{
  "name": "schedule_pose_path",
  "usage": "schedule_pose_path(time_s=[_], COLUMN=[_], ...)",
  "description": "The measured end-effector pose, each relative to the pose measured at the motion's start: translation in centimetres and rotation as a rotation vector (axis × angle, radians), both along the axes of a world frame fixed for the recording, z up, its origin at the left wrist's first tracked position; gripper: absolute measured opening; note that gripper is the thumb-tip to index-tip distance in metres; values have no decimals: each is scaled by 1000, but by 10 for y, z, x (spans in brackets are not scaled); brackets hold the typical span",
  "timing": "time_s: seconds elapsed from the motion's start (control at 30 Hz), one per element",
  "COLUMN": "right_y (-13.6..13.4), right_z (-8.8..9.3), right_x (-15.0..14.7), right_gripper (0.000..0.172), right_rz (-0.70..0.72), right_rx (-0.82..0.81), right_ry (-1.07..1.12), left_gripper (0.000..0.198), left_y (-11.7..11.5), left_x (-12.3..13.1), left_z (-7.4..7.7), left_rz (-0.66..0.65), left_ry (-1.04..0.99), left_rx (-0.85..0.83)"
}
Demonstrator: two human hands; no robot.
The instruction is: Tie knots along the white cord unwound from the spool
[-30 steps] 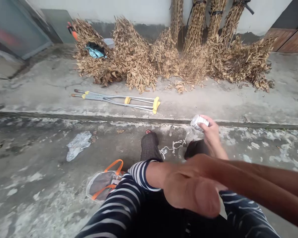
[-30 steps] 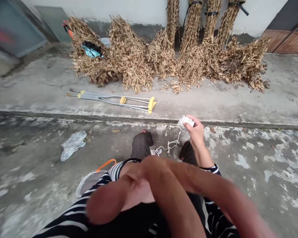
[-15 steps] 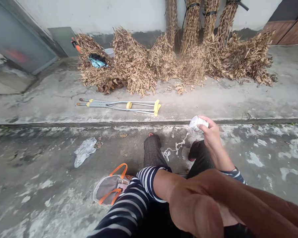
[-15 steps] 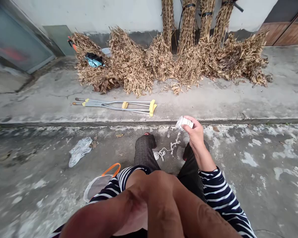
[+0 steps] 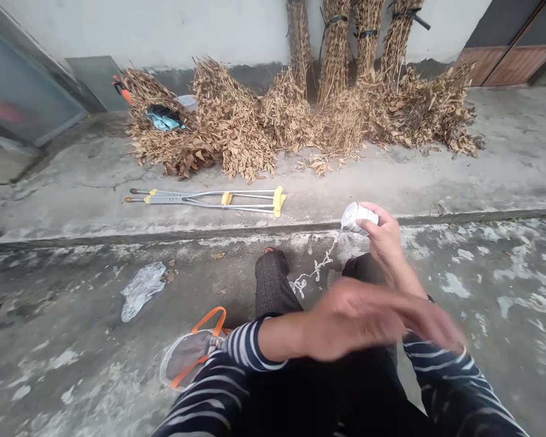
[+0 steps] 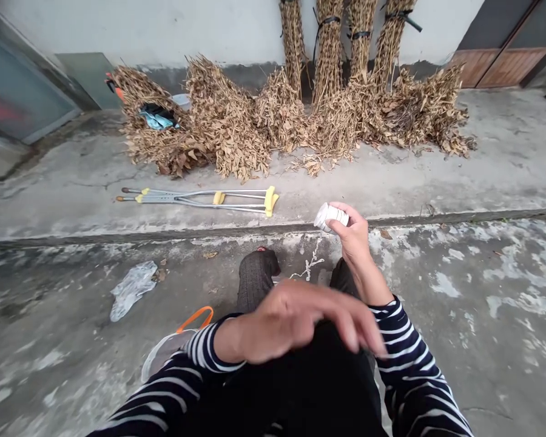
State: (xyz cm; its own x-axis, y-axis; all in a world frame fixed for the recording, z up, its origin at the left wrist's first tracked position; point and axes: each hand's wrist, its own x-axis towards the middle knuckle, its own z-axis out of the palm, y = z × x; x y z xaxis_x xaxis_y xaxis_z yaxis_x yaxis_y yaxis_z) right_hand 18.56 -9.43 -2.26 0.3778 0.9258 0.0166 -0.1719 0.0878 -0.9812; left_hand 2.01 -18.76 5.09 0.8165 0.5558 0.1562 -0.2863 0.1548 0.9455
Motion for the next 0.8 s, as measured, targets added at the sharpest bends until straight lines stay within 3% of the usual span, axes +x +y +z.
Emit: schedule_pose_path(time_s=[0.07,0.13,0.2,0.27,0.37,0.43,0.53,0.67,0.8], right_y=[-2,-3,-4,-3,0,2,1,-2,-2], right_z=[10,18,22,22,21,21,23,24,20], right_x=[5,9,10,10,10,9,10,13,19], right_gripper=[39,39,41,44,46,45,44,44,45], right_rz=[26,55,100,157,196,203,224,227,293], right_rx=[26,31,3,-38,-73,-88,-94,-105,-149], right_ry=[-11,-4,38,95,142,145,135,138,149], left_gripper=[41,35,43,41,26,34,40,45,30], left_y=[14,29,45,60,83,99,118,126,126], left_x=[-9,-21,-31,-33,-22,-5,23,47,41], left_z=[-31,-71,-107,-128,-129,-119,-107,-109,-114], left_rz=[342,711,859,868,890,908,838,803,759], left_ry=[42,219,439,586,567,469,305,199,237], left_rx=[-80,-91,11,175,325,334,258,116,109])
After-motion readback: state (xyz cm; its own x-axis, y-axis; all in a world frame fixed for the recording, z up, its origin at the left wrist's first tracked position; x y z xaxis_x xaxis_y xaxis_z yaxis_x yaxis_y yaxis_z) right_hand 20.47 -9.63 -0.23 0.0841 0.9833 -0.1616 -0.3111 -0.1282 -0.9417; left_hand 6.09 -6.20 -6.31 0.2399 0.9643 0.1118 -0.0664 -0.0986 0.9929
